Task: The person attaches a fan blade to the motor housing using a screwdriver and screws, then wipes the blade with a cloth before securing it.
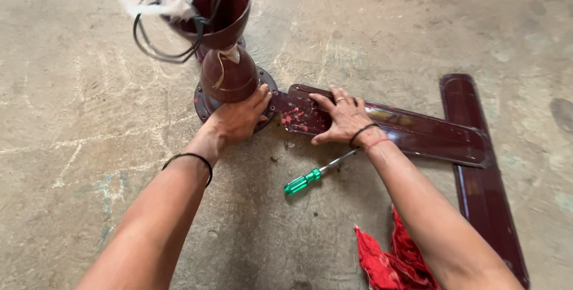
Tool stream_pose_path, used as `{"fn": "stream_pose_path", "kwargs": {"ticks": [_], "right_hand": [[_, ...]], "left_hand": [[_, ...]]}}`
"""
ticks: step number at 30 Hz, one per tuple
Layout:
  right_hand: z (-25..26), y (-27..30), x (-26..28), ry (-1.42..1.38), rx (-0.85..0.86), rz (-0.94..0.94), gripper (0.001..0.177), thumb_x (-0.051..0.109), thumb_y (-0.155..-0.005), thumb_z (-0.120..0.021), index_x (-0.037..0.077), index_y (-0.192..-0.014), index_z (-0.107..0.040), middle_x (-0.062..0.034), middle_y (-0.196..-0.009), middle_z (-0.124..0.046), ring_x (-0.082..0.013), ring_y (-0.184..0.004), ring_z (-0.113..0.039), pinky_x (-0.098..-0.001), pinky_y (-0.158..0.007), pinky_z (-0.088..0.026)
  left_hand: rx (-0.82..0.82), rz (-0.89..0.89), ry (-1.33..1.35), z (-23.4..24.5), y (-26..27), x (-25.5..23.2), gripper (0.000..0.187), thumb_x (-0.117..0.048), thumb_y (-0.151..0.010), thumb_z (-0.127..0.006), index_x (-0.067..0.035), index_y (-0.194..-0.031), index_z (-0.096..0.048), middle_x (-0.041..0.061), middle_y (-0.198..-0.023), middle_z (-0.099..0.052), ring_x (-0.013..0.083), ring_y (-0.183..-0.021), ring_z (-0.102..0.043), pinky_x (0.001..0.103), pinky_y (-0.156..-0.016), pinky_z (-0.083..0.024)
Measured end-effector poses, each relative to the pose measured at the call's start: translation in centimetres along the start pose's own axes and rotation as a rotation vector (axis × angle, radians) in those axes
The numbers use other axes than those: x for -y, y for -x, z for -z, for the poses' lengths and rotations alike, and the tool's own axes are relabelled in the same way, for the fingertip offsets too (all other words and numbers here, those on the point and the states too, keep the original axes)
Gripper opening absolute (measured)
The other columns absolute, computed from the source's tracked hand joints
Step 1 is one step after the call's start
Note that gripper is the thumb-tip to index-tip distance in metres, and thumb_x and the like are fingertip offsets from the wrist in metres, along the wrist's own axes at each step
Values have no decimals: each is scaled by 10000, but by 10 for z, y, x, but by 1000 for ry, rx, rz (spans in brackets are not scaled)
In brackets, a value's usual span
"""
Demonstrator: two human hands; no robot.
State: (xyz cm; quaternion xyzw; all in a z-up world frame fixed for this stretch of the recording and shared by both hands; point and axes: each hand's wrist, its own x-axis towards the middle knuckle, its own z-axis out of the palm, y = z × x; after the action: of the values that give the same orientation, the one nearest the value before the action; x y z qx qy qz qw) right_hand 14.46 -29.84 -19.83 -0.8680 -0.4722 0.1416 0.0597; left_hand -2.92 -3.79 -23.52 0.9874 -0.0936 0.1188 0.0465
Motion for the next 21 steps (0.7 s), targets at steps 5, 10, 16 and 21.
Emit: {"fn": "stream_pose_path", "kwargs": {"ticks": [5, 10, 16, 21], "right_hand": [[-6, 2, -15, 2, -87, 33, 1176, 672, -529, -867, 390, -1553, -362, -239, -1515, -390, -432, -1434, -345, -592, -1159, -273], [-2, 4, -7, 55, -103, 99, 1171, 656, -544, -872, 361, -1558, -365, -288, -1454, -413, -456, -1365, -386, -568, -1126, -299], [7, -2, 0, 84, -112, 113, 1179, 654, -536, -867, 338, -1559, -372, -303, -1423, -434, -467, -1331, -422, -548, -1096, -332], [10, -3, -1, 133, -67, 111, 1163, 651, -547, -853, 333, -1563, -384, -290, -1380, -467, -448, -1294, -458, -543, -1093, -340]], "left_hand": [[-151, -141, -381, 4, -11, -8, 492, -315, -1036, -582, 59, -1353, -614, 211, -1437, -549, 323, -1376, -513, 421, -1166, -412], [-152, 5, -324, 14, -5, -20, 495, -330, -980, -556, 41, -1299, -633, 199, -1406, -563, 345, -1423, -464, 488, -1189, -363], [-110, 85, -325, 18, -14, -21, 493, -295, -979, -524, 41, -1325, -624, 203, -1403, -564, 348, -1433, -442, 558, -1171, -341], [-134, 98, -246, 19, -10, -23, 514, -314, -958, -548, 27, -1332, -632, 164, -1413, -563, 309, -1444, -448, 620, -1128, -334]]}}
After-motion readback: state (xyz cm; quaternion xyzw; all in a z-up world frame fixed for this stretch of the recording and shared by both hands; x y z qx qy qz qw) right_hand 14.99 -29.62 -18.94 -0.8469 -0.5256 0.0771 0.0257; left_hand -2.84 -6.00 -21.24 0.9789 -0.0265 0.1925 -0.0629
